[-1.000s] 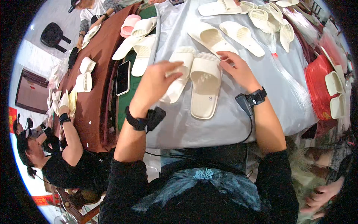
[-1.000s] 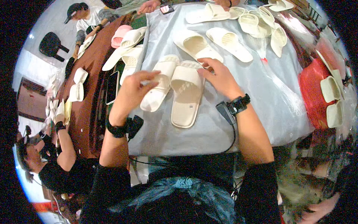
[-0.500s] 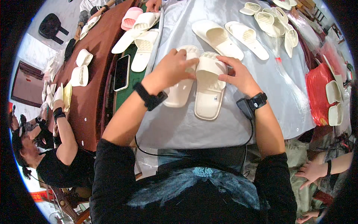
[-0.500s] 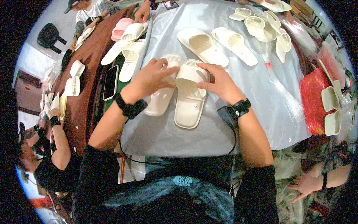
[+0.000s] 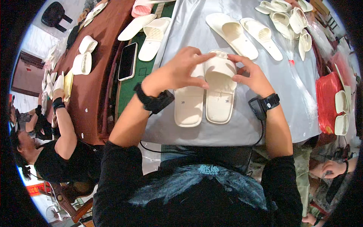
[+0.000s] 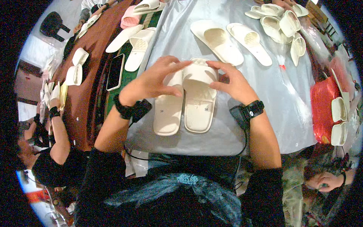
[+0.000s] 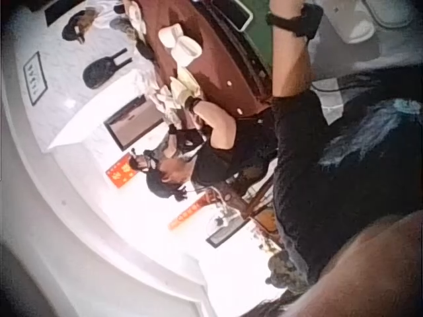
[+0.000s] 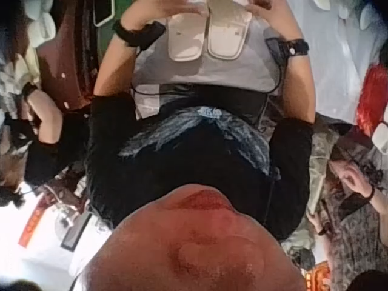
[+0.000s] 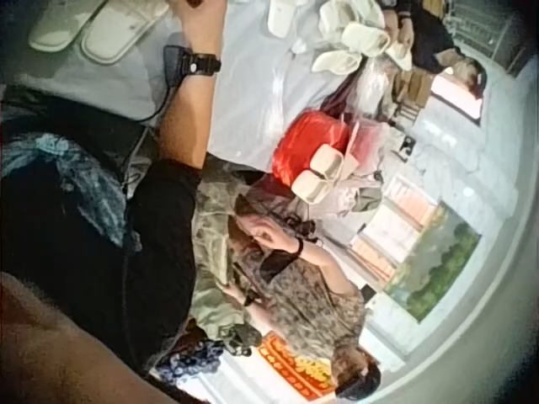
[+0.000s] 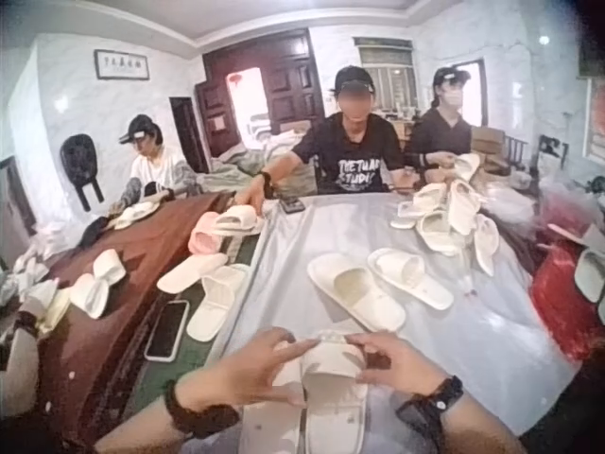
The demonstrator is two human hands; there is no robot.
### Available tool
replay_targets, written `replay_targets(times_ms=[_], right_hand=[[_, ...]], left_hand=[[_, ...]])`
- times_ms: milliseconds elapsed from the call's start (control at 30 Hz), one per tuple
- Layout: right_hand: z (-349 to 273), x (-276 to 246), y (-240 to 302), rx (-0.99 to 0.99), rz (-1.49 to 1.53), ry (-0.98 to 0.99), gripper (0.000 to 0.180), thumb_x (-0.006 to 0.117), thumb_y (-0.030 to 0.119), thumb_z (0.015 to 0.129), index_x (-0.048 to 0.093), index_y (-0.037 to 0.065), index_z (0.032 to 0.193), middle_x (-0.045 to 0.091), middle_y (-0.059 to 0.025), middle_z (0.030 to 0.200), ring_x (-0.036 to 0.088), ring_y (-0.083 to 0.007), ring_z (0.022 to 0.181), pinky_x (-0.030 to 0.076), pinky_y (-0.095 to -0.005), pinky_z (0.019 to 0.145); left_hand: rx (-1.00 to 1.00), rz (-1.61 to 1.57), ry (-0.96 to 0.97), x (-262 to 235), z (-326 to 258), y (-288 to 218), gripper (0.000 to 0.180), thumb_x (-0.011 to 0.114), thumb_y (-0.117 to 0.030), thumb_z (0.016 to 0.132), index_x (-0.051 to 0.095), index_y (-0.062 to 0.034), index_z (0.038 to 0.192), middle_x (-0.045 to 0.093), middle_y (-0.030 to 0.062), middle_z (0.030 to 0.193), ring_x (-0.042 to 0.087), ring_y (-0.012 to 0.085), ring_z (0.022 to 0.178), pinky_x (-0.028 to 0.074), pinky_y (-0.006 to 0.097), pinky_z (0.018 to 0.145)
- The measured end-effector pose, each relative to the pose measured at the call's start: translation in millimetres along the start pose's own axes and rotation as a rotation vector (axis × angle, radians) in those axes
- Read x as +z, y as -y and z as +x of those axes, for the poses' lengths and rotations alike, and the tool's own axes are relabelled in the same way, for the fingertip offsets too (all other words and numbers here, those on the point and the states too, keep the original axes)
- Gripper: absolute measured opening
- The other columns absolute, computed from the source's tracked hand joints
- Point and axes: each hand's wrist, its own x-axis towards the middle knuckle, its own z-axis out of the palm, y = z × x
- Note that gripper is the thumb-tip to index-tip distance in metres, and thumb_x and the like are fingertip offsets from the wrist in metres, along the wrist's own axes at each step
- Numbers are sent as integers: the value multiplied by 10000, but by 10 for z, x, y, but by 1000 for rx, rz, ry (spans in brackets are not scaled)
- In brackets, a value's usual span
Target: Inspecting and organizing slippers at a manufacturing station.
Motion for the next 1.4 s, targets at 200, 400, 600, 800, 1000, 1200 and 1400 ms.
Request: replay_targets(times_ms=[200, 400, 600, 800, 1000, 1200, 1400], right_hand=[[7, 6, 28, 78, 131, -8, 557, 654, 110, 813, 538, 81, 1357, 565, -56, 1293, 603, -132, 857, 488, -266, 796], [27, 58, 36, 31, 6, -64, 476, 673, 55, 818, 596, 73, 1287, 575, -75, 1315, 561, -155, 1131, 479, -282, 879], [40, 55, -1, 18, 49, -89, 442, 653, 97, 838, 601, 61, 1276, 581, -66, 1289, 536, -176, 1171, 458, -295, 900], [53, 71, -45, 52, 102, -48, 435, 642, 77, 854, 588, 50, 1284, 578, -66, 1296, 555, -164, 1148, 466, -289, 895], [36, 81, -68, 31, 196, -45, 453, 663, 83, 876, 557, 52, 1315, 542, -84, 1338, 523, -192, 1215, 470, -331, 962], [33, 27, -49, 23, 147, 15, 463, 673, 168, 901, 552, 55, 1333, 509, -83, 1372, 487, -201, 1256, 449, -376, 1001], [36, -3, -21, 17, 53, -122, 334, 668, 95, 880, 648, 55, 1211, 600, -75, 1251, 573, -174, 1115, 491, -322, 883]], left_hand=[[-71, 190, -95, 449, 37, 119, 748, 822, -353, 679, 556, -175, 1354, 589, 193, 1130, 539, 370, 1102, 424, 465, 968], [-125, 23, -252, 399, -19, 169, 644, 761, -333, 772, 556, -146, 1353, 616, 154, 1160, 559, 315, 1125, 438, 406, 976], [-349, -723, -592, -4, -215, 532, 437, 544, -326, 994, 575, -6, 1291, 637, 101, 1183, 612, 180, 1086, 482, 321, 928], [-419, -1028, -763, -107, -334, 705, 422, 502, -334, 1015, 594, 24, 1217, 658, 83, 1089, 626, 175, 1039, 479, 325, 935], [-103, -227, -327, 94, -193, 283, 570, 693, -295, 856, 523, -90, 1360, 562, 171, 1291, 517, 287, 1230, 415, 428, 1007], [-179, 250, -44, 345, -102, -34, 747, 805, -265, 690, 517, -214, 1377, 520, 199, 1246, 474, 385, 1213, 377, 478, 1014], [-151, 192, -29, 301, -84, 16, 751, 803, -223, 682, 518, -190, 1376, 539, 178, 1204, 487, 374, 1176, 381, 465, 995]])
